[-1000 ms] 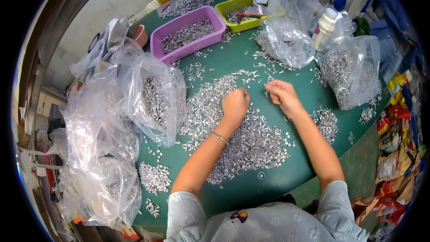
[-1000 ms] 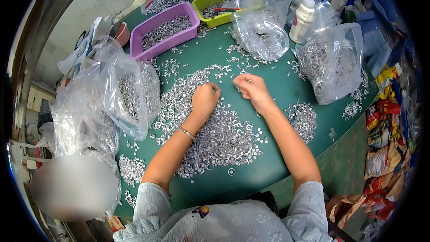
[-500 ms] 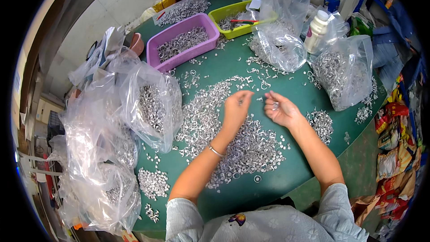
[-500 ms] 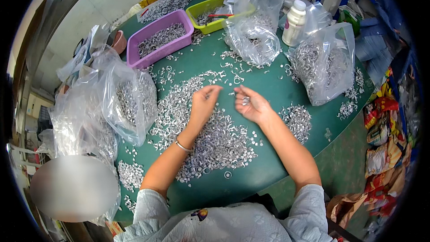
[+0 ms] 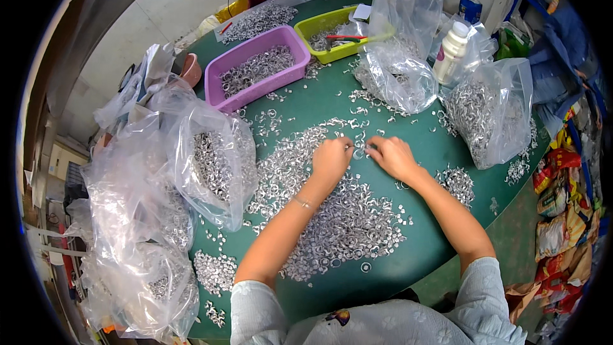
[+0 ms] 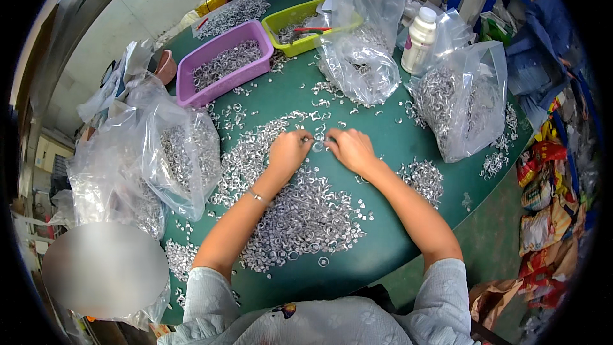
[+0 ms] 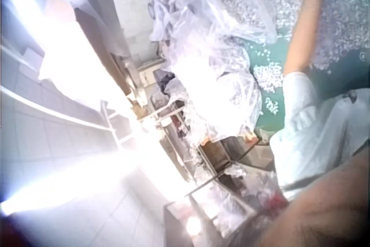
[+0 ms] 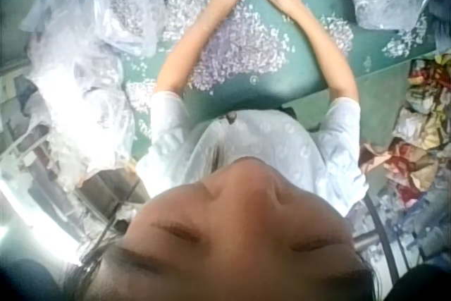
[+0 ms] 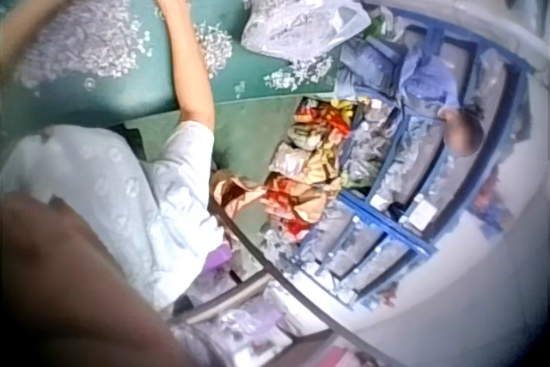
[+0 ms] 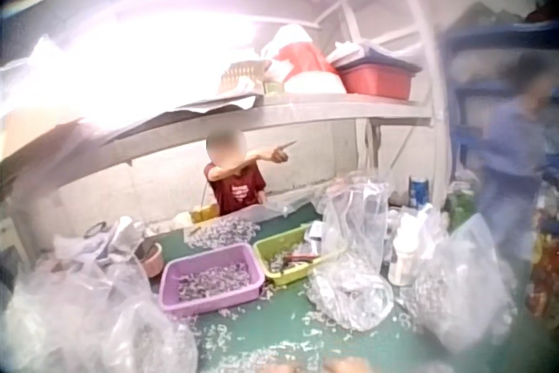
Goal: The person sorts and inspects small metal rings and button components by hand on a green workbench, picking up individual pieces and moving them between piles.
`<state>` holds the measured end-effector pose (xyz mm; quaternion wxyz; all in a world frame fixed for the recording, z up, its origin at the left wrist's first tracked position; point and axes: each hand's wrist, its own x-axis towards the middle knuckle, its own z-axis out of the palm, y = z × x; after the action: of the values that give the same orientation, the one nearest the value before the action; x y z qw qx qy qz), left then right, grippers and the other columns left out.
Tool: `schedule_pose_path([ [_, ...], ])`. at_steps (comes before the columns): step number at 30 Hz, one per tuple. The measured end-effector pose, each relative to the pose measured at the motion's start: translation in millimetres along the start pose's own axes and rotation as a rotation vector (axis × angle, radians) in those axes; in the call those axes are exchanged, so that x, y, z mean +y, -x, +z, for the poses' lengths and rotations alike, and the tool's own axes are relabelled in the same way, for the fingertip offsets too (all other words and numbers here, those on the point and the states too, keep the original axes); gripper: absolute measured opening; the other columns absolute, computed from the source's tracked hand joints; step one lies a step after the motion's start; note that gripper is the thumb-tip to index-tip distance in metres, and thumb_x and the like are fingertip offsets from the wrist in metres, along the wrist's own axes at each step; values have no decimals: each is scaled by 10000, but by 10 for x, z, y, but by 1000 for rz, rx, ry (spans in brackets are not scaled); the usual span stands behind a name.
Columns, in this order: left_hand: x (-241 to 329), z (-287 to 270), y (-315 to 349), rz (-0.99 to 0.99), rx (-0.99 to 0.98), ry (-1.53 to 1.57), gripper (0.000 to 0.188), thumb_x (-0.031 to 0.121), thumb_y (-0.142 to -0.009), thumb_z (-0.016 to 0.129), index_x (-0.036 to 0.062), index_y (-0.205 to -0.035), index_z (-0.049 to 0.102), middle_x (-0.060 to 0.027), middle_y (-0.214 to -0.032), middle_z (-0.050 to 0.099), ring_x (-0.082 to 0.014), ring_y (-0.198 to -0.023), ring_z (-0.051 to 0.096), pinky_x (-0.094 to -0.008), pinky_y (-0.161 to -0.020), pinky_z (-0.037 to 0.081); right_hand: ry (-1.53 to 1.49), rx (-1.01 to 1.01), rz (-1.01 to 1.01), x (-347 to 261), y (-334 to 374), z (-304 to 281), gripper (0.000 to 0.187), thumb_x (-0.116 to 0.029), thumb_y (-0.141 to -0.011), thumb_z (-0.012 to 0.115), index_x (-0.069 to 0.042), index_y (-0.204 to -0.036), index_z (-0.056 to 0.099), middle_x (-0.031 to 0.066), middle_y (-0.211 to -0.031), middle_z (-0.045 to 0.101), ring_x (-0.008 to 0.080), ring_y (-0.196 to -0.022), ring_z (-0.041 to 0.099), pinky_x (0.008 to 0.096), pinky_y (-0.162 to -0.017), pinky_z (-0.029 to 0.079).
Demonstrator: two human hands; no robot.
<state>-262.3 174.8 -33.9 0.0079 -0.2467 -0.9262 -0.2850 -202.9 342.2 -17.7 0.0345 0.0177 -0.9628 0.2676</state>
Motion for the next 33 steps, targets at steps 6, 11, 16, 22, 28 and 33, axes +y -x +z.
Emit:
schedule_pose_path([
  [6, -25, -135, -121, -54, 117, -71, 246, 166, -806, 608, 62, -1027, 635, -167, -709, 638, -343, -674, 627, -415, -603, 502, 280, 341, 294, 271, -207, -211, 245, -193, -877, 495, 6, -831, 629, 239, -729, 630, 398, -663, 627, 480, -596, 500],
  [11, 6, 28, -451, 6, -13, -198, 238, 189, -823, 586, 103, -1034, 652, -187, -802, 652, -376, -736, 627, -435, -650, 511, 507, 235, 213, 501, -356, -142, 200, -143, -849, 492, 2, -909, 617, 202, -723, 647, 344, -663, 653, 450, -588, 514],
  [16, 195, -68, -26, 111, -195, -41, 222, 206, -815, 600, 134, -1014, 668, -188, -762, 644, -349, -720, 633, -427, -651, 511, 276, 29, 43, 120, 53, -112, 274, -183, -862, 523, -70, -1100, 595, 201, -727, 641, 360, -681, 640, 447, -614, 509],
  [22, 117, -210, 130, -48, -48, 72, 257, 200, -841, 581, 60, -1050, 637, -184, -712, 636, -340, -700, 630, -427, -638, 499, -198, 19, 137, 164, 122, -303, 224, -190, -858, 549, -107, -1043, 644, 179, -823, 651, 359, -800, 622, 443, -693, 488],
  [28, 179, -98, 3, 55, -111, -62, 246, 183, -833, 573, 101, -1053, 646, -182, -768, 647, -369, -703, 625, -428, -627, 506, 250, 133, 244, 183, -207, -216, 231, -227, -841, 574, -118, -1031, 649, 185, -819, 652, 352, -779, 631, 433, -689, 501],
  [33, 108, -163, 190, 104, -135, 69, 187, 184, -833, 574, 108, -965, 681, -186, -770, 645, -354, -694, 623, -417, -632, 507, 85, 109, 100, 120, -43, -221, 225, -215, -808, 618, -135, -1015, 653, 166, -780, 654, 346, -742, 633, 434, -673, 500],
])
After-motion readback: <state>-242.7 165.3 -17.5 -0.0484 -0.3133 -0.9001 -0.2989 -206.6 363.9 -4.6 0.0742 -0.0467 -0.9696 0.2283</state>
